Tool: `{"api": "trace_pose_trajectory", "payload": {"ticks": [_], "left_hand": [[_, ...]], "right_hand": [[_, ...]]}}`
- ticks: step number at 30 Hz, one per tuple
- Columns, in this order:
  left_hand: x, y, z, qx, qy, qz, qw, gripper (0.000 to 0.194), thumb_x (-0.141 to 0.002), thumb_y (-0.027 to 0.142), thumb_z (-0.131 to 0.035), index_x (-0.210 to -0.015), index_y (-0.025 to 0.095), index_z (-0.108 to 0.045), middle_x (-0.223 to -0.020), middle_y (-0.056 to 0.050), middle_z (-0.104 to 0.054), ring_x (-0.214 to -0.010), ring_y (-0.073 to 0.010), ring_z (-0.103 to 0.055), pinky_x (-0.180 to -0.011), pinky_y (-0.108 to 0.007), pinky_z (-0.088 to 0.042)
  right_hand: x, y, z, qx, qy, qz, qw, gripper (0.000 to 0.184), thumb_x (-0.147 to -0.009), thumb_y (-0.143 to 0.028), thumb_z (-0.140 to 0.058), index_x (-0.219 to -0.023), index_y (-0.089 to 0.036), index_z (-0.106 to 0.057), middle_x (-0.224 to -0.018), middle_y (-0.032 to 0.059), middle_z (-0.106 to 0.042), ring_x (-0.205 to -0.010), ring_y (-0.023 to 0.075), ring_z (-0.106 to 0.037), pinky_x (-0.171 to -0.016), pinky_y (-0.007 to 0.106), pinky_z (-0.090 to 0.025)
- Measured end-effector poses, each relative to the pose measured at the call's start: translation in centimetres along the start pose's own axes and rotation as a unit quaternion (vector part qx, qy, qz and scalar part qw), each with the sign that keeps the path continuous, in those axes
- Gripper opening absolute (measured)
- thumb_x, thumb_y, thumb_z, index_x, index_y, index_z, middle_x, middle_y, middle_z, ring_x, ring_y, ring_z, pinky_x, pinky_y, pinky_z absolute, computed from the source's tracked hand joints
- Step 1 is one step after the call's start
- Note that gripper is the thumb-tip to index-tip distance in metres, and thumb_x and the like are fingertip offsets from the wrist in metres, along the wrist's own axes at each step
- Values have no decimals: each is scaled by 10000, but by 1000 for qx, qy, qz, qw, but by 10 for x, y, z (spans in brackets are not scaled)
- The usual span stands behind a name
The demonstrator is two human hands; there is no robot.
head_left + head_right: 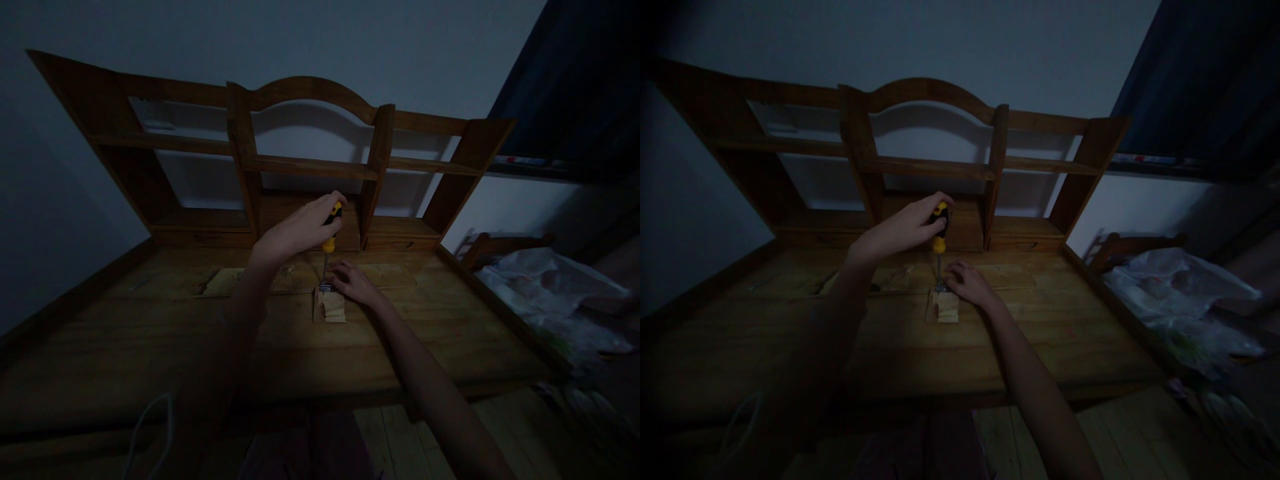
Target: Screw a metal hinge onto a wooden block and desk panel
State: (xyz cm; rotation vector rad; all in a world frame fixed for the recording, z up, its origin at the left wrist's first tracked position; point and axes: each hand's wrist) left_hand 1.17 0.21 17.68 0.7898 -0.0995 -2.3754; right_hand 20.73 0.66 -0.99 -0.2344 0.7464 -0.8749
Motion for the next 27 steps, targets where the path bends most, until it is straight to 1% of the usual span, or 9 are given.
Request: {"api": "trace_pose_trajectory", "payload": {"ticks": [4, 9, 11, 14, 17, 19, 22, 25, 27], "left_hand": [[-1, 0, 2, 20, 0, -49, 999, 349, -945, 356, -537, -1264, 214, -531, -1248, -69, -628, -1152, -219, -592, -1041, -357, -419], [1, -1, -1, -12, 18, -26, 999, 427, -924, 470, -576, -1268, 221, -530, -1235, -89, -626, -1166, -250, -576, -1027, -387, -422], [1, -2, -3, -16, 20, -11, 1000, 426, -939, 451, -542, -1290, 212, -509, -1259, -100, -609, -1180, -255, -569, -1035, -396, -422], [0, -4, -3, -2, 13, -4, 1000, 414, -925, 343, -524, -1311, 196, -489, -1278, -107, -592, -1137, -238, -592, -1008, -377, -447], [0, -5, 1, 14, -5, -9, 1000, 453, -890, 268, -541, -1331, 192, -475, -1234, -100, -615, -1090, -227, -616, -963, -355, -471], [1, -4, 4, 16, -16, -9, 1000, 446, -900, 289, -558, -1329, 200, -476, -1167, -85, -643, -1050, -225, -633, -940, -351, -477], [2, -2, 5, -2, -13, -11, 1000, 424, -907, 390, -605, -1277, 207, -508, -1104, -75, -660, -1012, -230, -643, -919, -347, -480], [3, 0, 1, -45, 17, -4, 999, 445, -903, 459, -622, -1247, 196, -520, -1139, -103, -646, -1081, -262, -620, -947, -363, -466], [4, 2, -3, -69, 35, 1, 997, 439, -923, 449, -598, -1266, 191, -509, -1195, -124, -623, -1136, -276, -597, -982, -384, -450]], "right_hand": [[0, -1, 1, -4, 1, -2, 1000, 216, -958, -317, -566, -1104, -210, -683, -1156, 80, -644, -1081, 193, -620, -986, 361, -472], [-1, 1, 0, -1, -5, -14, 1000, 236, -951, -341, -575, -1122, -219, -682, -1172, 75, -643, -1097, 200, -619, -996, 381, -469], [-1, 1, 0, 0, -6, -14, 1000, 240, -953, -338, -572, -1127, -214, -682, -1171, 76, -644, -1096, 197, -619, -993, 374, -472], [0, 2, -1, -1, -3, -8, 1000, 236, -953, -325, -575, -1131, -212, -681, -1168, 79, -645, -1099, 195, -617, -991, 369, -472], [0, 1, 0, -2, -1, 0, 1000, 239, -951, -320, -580, -1134, -202, -678, -1165, 81, -645, -1100, 194, -616, -998, 366, -467], [0, 1, 1, -1, 0, 2, 1000, 234, -952, -312, -577, -1128, -195, -678, -1167, 84, -642, -1099, 192, -616, -997, 361, -468], [0, -1, 2, 1, -2, -2, 1000, 218, -951, -306, -575, -1114, -209, -682, -1182, 78, -633, -1109, 192, -613, -1010, 365, -462], [0, -3, 2, 0, -3, -7, 1000, 217, -951, -310, -576, -1115, -217, -684, -1180, 77, -633, -1107, 196, -614, -1006, 370, -467], [0, -4, 3, 0, -2, -8, 1000, 217, -950, -308, -578, -1113, -212, -684, -1163, 80, -638, -1091, 199, -619, -991, 368, -476]]}}
Point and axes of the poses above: each hand's wrist, its own x-axis away from the middle knuckle, its own z-axis out of the back of the hand, y = z × x
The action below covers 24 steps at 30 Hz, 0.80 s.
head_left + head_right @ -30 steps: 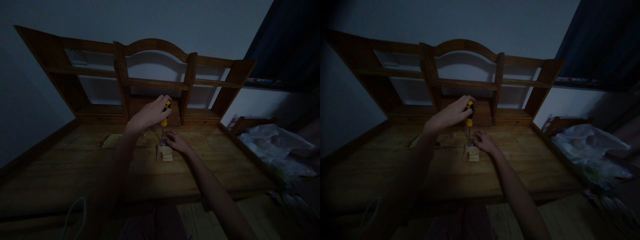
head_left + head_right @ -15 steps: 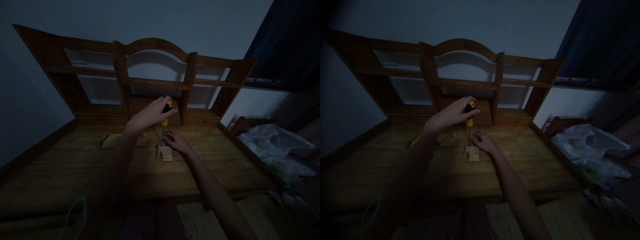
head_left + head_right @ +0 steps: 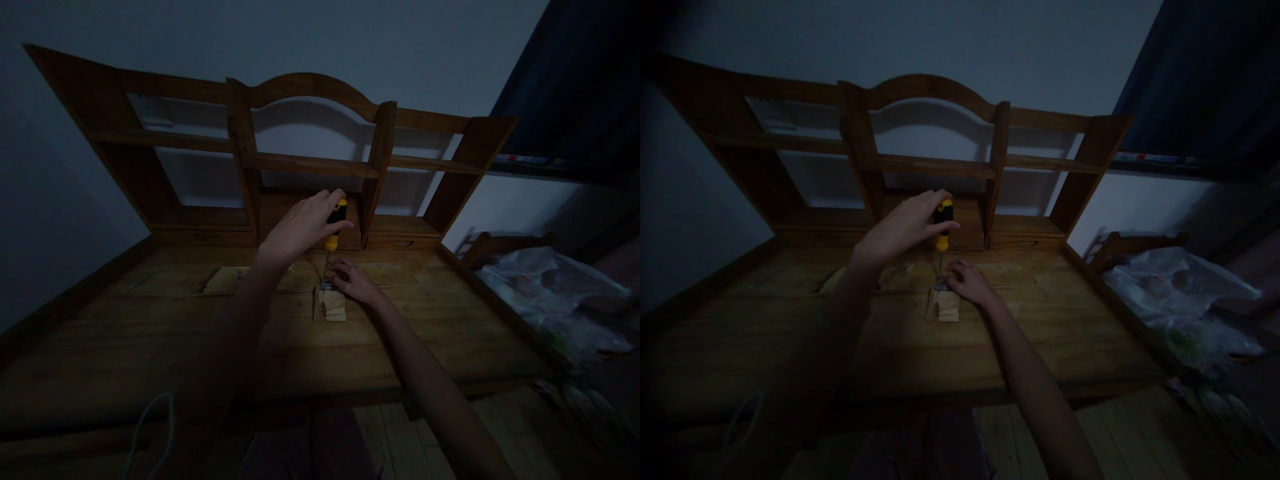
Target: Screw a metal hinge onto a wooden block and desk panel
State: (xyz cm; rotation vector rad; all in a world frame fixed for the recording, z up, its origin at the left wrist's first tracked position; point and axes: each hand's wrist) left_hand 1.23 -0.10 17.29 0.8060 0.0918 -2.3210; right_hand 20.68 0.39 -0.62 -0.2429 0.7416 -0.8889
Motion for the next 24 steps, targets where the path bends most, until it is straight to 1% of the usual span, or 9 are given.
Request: {"api": "trace_pose_trajectory", "payload": {"ticks": [3, 6, 10, 12, 15, 17, 20, 22, 24], "left_hand": [[0, 1, -3, 0, 1, -4, 1000, 442, -938, 416, -575, -1312, 199, -485, -1279, -127, -585, -1191, -276, -569, -1032, -407, -429], [-1, 0, -2, 31, -20, -18, 999, 482, -939, 397, -556, -1368, 204, -451, -1353, -118, -548, -1262, -268, -526, -1081, -408, -403], [-2, -1, 3, 69, -57, -31, 996, 515, -934, 260, -496, -1434, 186, -395, -1418, -118, -506, -1320, -247, -484, -1118, -384, -375], [-2, -2, 5, 74, -66, -37, 994, 515, -923, 218, -502, -1428, 189, -404, -1393, -111, -520, -1308, -239, -493, -1113, -374, -379], [-1, -3, 6, 68, -53, -33, 996, 458, -929, 271, -551, -1373, 209, -460, -1291, -102, -560, -1224, -244, -546, -1067, -377, -419], [0, -2, 5, 52, -36, -16, 998, 429, -925, 357, -589, -1323, 227, -497, -1235, -99, -567, -1159, -258, -575, -1033, -395, -442], [2, 1, 2, 25, -13, 16, 999, 440, -909, 449, -614, -1282, 238, -519, -1213, -108, -557, -1118, -284, -595, -1007, -426, -452], [2, 4, 2, 24, -6, 22, 999, 427, -918, 442, -594, -1283, 236, -513, -1228, -112, -549, -1126, -286, -596, -1014, -429, -448], [2, 4, 2, 41, -14, 7, 999, 402, -929, 380, -560, -1294, 225, -498, -1252, -109, -548, -1151, -273, -587, -1034, -416, -439]], "right_hand": [[0, 0, 0, 2, 1, 2, 1000, 225, -951, -312, -576, -1117, -206, -684, -1154, 83, -643, -1094, 200, -616, -1004, 369, -468], [0, 1, -1, 0, -2, 1, 1000, 231, -952, -321, -573, -1119, -206, -685, -1153, 79, -645, -1099, 198, -616, -1009, 365, -466], [0, 3, -2, -1, -1, -1, 1000, 227, -946, -311, -578, -1124, -215, -681, -1170, 73, -640, -1107, 198, -615, -1013, 367, -463], [0, 3, -2, -1, -2, -5, 1000, 230, -946, -314, -578, -1128, -217, -679, -1173, 74, -640, -1102, 199, -617, -1004, 369, -465], [0, 4, -2, -1, -1, -4, 1000, 233, -947, -315, -576, -1129, -212, -680, -1170, 81, -642, -1099, 202, -617, -994, 371, -467], [0, 4, -2, 1, -1, -5, 1000, 232, -944, -315, -582, -1126, -213, -684, -1166, 83, -646, -1097, 204, -618, -993, 376, -466], [0, 4, -2, 0, -5, -6, 1000, 238, -945, -311, -581, -1137, -216, -684, -1167, 82, -646, -1098, 203, -620, -991, 379, -469], [-1, 3, -1, -2, -5, -4, 1000, 238, -948, -311, -577, -1138, -215, -684, -1169, 80, -642, -1101, 202, -618, -996, 377, -468], [-1, 2, 0, -3, -3, 0, 1000, 233, -947, -315, -581, -1129, -214, -685, -1169, 79, -639, -1101, 202, -616, -1001, 375, -467]]}}
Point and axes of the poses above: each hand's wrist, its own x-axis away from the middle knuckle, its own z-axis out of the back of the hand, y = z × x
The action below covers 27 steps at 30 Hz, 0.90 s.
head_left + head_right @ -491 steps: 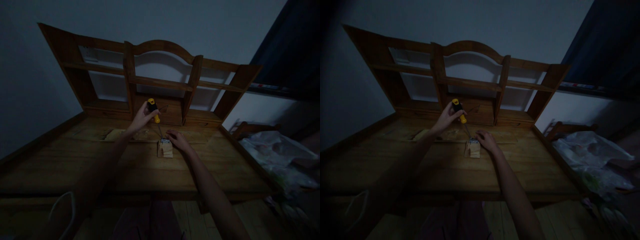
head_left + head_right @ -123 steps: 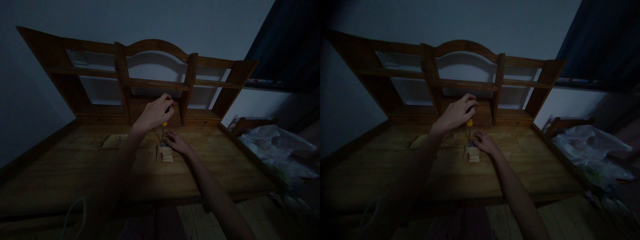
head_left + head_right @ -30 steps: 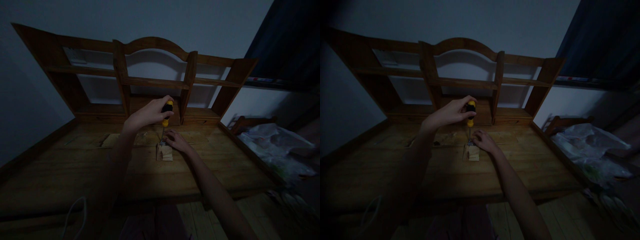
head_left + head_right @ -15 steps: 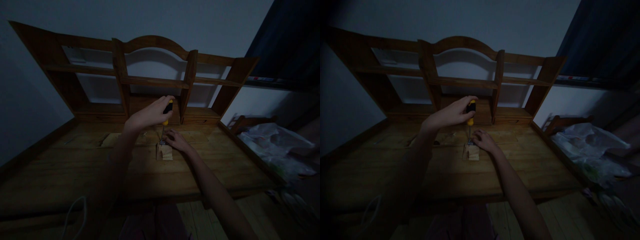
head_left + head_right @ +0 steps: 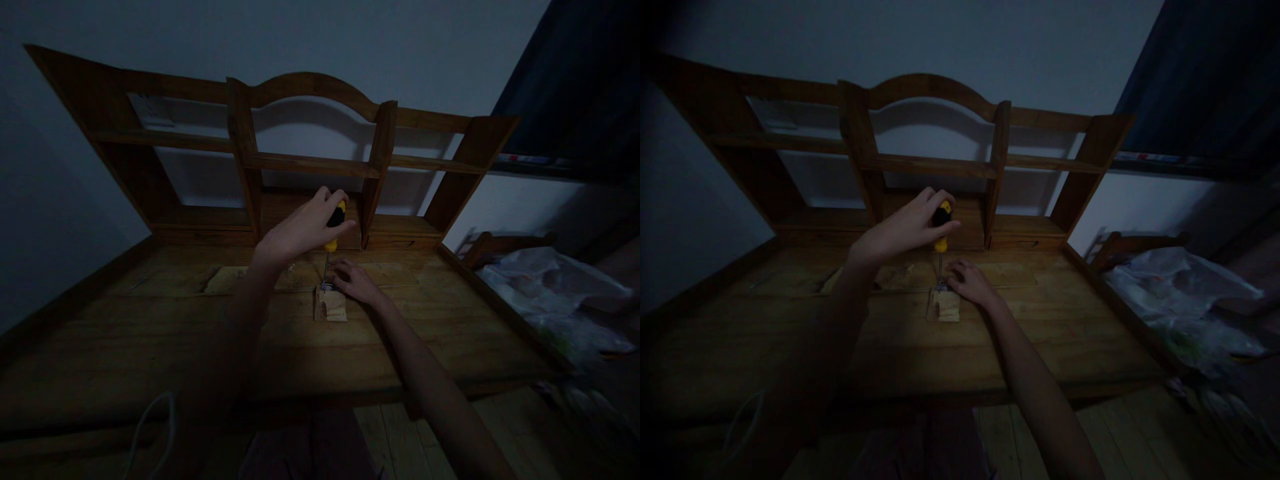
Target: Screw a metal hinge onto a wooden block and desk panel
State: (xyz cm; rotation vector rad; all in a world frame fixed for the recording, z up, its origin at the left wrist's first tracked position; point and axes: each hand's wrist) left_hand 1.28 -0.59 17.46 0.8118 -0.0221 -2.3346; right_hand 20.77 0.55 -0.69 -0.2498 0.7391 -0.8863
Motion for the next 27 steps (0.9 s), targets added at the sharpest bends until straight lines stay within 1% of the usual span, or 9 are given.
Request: {"api": "trace_pose_trajectory", "payload": {"ticks": [3, 6, 10, 12, 14, 17, 20, 24, 27], "left_hand": [[-2, -2, 3, 36, -34, -30, 998, 425, -900, 262, -540, -1315, 199, -469, -1250, -98, -581, -1157, -244, -586, -1030, -373, -440], [-2, -5, 7, 56, -58, -33, 996, 444, -884, 246, -575, -1312, 199, -463, -1186, -80, -630, -1095, -227, -620, -973, -339, -459], [-1, -4, 5, 26, -21, -17, 999, 419, -886, 402, -635, -1227, 196, -505, -1179, -98, -633, -1129, -267, -605, -964, -365, -459], [0, -1, 2, 6, 1, 1, 1000, 426, -897, 468, -612, -1200, 187, -510, -1193, -119, -623, -1153, -290, -588, -971, -390, -458], [0, 1, -1, -5, 13, 18, 1000, 378, -929, 467, -555, -1177, 185, -514, -1186, -125, -619, -1135, -288, -593, -968, -403, -460], [-2, 4, -2, 1, -1, 26, 1000, 272, -948, 363, -509, -1149, 181, -520, -1112, -108, -633, -1038, -255, -626, -918, -382, -478], [-3, 3, 0, 21, -15, 18, 999, 291, -939, 314, -518, -1192, 172, -500, -1035, -86, -653, -964, -226, -647, -865, -341, -485], [-1, 5, 3, 1, 13, -4, 1000, 375, -945, 413, -559, -1243, 195, -497, -1119, -84, -663, -1038, -223, -639, -909, -325, -462], [1, 9, 3, -45, 23, 5, 999, 413, -936, 500, -568, -1229, 211, -542, -1142, -92, -664, -1092, -240, -622, -936, -327, -445]], "right_hand": [[0, -1, 0, -1, -3, 3, 1000, 231, -943, -310, -583, -1123, -208, -686, -1162, 82, -638, -1090, 201, -620, -990, 365, -474], [0, -1, 0, 0, -4, 2, 1000, 234, -948, -302, -573, -1132, -207, -684, -1175, 85, -635, -1097, 200, -618, -993, 364, -472], [1, -1, -1, 1, 2, -3, 1000, 226, -947, -309, -581, -1123, -218, -689, -1172, 77, -637, -1117, 201, -609, -1014, 375, -459], [1, 0, -2, 1, 2, -8, 1000, 229, -947, -317, -582, -1125, -220, -689, -1168, 76, -637, -1112, 201, -611, -1007, 376, -465], [0, 0, -2, 0, 4, -7, 1000, 231, -949, -316, -576, -1127, -218, -687, -1174, 77, -633, -1108, 200, -613, -1000, 372, -470], [0, 1, -2, 0, 3, 4, 1000, 224, -945, -295, -576, -1121, -207, -684, -1177, 83, -632, -1105, 201, -611, -997, 367, -471], [0, 2, -2, 3, 1, 5, 1000, 223, -940, -281, -580, -1121, -199, -681, -1167, 84, -637, -1100, 201, -611, -997, 367, -471], [0, 2, -1, -1, -1, 3, 1000, 239, -949, -290, -570, -1140, -193, -675, -1172, 86, -636, -1100, 198, -613, -996, 365, -469], [0, 1, -1, -2, -1, 1, 1000, 236, -951, -301, -571, -1135, -198, -678, -1168, 87, -636, -1082, 197, -621, -983, 366, -474]]}}
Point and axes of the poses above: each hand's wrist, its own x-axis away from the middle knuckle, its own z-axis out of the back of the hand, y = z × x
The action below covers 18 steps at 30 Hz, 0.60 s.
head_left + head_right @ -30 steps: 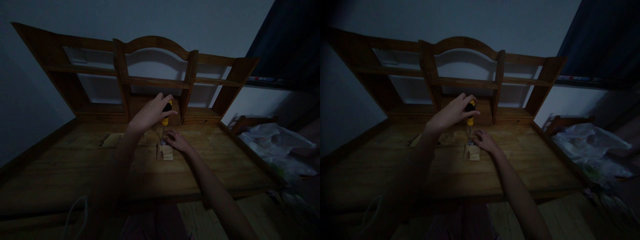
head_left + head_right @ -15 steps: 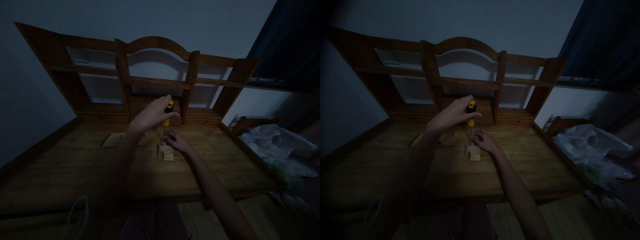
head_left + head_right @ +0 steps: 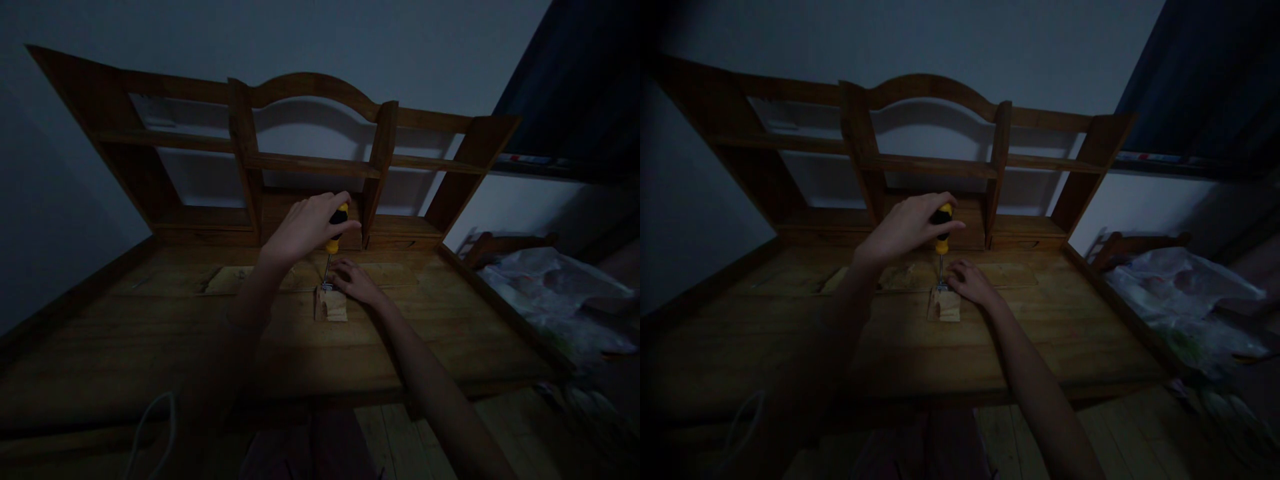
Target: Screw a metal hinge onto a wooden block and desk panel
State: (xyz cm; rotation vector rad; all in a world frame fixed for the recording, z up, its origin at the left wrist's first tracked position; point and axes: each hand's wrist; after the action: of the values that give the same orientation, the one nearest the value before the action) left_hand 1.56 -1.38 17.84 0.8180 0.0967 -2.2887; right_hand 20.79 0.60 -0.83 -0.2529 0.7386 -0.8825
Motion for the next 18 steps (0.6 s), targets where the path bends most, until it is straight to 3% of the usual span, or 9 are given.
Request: {"api": "trace_pose_trajectory", "payload": {"ticks": [3, 9, 13, 18], "left_hand": [[0, 2, -1, -17, 3, -1, 1000, 393, -962, 502, -520, -1233, 222, -570, -1153, -91, -647, -1095, -238, -617, -938, -330, -443], [-2, -3, -4, 45, -23, -74, 996, 257, -968, 293, -471, -1152, 217, -634, -1188, -78, -587, -1066, -208, -605, -968, -339, -449], [-4, -7, -2, 104, -53, -106, 987, 371, -888, 147, -462, -1229, 227, -585, -1236, -68, -561, -1136, -198, -560, -1024, -343, -427], [-6, -13, 3, 135, -52, -116, 983, 315, -905, 170, -509, -1206, 233, -577, -1189, -54, -579, -1127, -194, -552, -997, -342, -438]], "right_hand": [[0, -2, 1, -1, 4, 4, 1000, 226, -951, -309, -575, -1121, -203, -680, -1162, 84, -635, -1082, 199, -619, -981, 365, -475], [0, -3, 0, -1, 3, 2, 1000, 223, -949, -303, -576, -1119, -202, -679, -1165, 83, -637, -1085, 197, -619, -984, 363, -473], [-1, 0, -1, 0, 6, 2, 1000, 224, -947, -309, -581, -1117, -205, -682, -1155, 79, -639, -1081, 198, -620, -986, 366, -470], [0, 1, -2, 1, 7, -2, 1000, 238, -954, -353, -577, -1107, -209, -688, -1146, 79, -643, -1076, 201, -623, -983, 370, -472]]}}
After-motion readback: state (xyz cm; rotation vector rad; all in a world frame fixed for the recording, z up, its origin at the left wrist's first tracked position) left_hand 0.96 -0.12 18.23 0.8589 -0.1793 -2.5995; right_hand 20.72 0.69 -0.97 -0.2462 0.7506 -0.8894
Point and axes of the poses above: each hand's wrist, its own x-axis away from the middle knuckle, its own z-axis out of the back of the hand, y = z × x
